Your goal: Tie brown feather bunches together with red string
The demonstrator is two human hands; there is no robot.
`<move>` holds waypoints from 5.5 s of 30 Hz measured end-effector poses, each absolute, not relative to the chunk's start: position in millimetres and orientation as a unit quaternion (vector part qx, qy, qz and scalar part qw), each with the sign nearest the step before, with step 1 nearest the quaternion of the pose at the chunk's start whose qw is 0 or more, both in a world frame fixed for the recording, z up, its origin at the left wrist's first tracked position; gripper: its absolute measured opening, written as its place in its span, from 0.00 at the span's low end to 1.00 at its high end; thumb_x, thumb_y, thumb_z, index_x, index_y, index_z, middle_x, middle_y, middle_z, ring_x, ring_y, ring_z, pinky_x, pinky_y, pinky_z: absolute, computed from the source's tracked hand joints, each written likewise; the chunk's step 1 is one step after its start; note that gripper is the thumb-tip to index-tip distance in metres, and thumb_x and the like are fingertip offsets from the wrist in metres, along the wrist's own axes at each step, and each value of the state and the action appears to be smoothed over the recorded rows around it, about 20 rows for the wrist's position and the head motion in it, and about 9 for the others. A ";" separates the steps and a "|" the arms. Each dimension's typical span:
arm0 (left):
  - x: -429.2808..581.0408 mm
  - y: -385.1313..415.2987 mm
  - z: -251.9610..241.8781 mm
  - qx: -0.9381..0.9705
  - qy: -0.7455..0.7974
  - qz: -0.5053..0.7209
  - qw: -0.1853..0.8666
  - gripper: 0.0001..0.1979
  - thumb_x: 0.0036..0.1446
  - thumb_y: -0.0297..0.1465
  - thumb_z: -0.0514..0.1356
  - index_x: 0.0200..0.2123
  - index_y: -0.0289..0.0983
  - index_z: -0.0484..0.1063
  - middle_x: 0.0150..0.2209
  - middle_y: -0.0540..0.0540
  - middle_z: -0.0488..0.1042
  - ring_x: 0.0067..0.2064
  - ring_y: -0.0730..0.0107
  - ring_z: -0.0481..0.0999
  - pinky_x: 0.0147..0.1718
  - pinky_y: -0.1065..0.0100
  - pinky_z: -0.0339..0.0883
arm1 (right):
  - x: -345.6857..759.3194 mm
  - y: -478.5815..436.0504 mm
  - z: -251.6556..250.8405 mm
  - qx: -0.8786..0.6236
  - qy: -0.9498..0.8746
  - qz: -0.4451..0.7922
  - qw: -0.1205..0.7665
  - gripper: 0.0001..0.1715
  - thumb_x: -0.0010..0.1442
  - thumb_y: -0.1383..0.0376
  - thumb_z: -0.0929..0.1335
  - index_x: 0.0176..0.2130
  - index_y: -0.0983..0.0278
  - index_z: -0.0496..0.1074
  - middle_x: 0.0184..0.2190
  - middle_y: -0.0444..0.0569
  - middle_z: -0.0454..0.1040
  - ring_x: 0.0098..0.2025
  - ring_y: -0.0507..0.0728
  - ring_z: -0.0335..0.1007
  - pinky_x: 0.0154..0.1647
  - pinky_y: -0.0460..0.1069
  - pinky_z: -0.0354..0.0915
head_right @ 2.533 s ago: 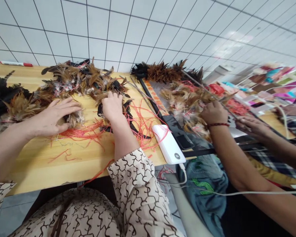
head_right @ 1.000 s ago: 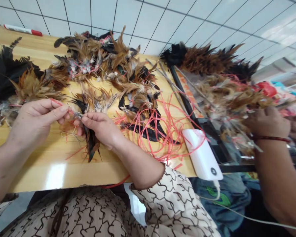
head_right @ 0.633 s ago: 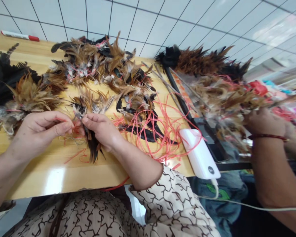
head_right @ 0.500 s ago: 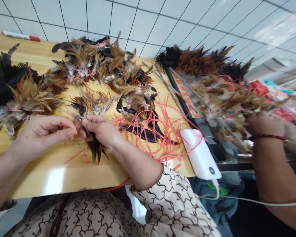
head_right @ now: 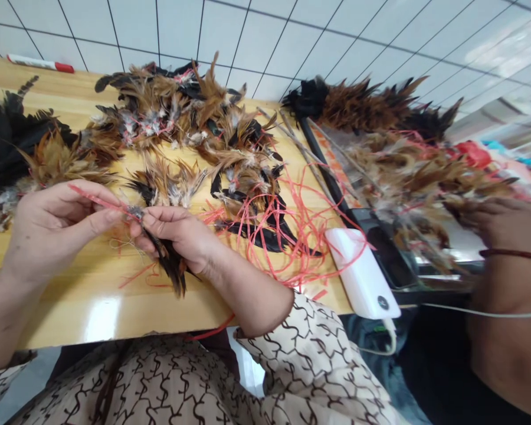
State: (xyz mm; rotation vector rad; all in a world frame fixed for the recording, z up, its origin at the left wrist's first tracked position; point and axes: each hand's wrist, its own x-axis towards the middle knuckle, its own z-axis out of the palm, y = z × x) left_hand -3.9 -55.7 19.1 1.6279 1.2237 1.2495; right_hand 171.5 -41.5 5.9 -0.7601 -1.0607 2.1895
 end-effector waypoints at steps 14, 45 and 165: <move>0.1 -51.3 16.8 0.632 0.538 0.456 0.322 0.06 0.50 0.30 0.61 0.23 0.40 0.75 0.20 0.53 0.74 0.23 0.73 0.70 0.24 0.69 0.65 | 166.6 -43.6 2.1 -0.367 -0.524 0.694 0.330 0.16 0.58 0.55 0.69 0.28 0.63 0.65 0.21 0.38 0.63 0.22 0.46 0.54 0.21 0.44 0.50; -0.1 -47.1 21.0 0.542 0.520 0.459 0.476 0.03 0.43 0.26 0.61 0.22 0.37 0.75 0.21 0.52 0.72 0.23 0.78 0.67 0.23 0.75 0.61 | 165.4 -35.9 2.4 -0.386 -0.427 0.732 0.365 0.11 0.61 0.65 0.64 0.28 0.66 0.68 0.15 0.39 0.65 0.15 0.45 0.52 0.17 0.42 0.49; 7.1 -44.3 28.8 0.392 0.431 0.504 0.637 0.05 0.45 0.23 0.59 0.21 0.36 0.67 0.19 0.52 0.69 0.20 0.79 0.65 0.21 0.75 0.59 | 185.9 -24.3 15.2 -0.359 -0.669 0.572 0.310 0.13 0.63 0.65 0.62 0.26 0.64 0.61 0.19 0.37 0.56 0.22 0.46 0.49 0.24 0.45 0.49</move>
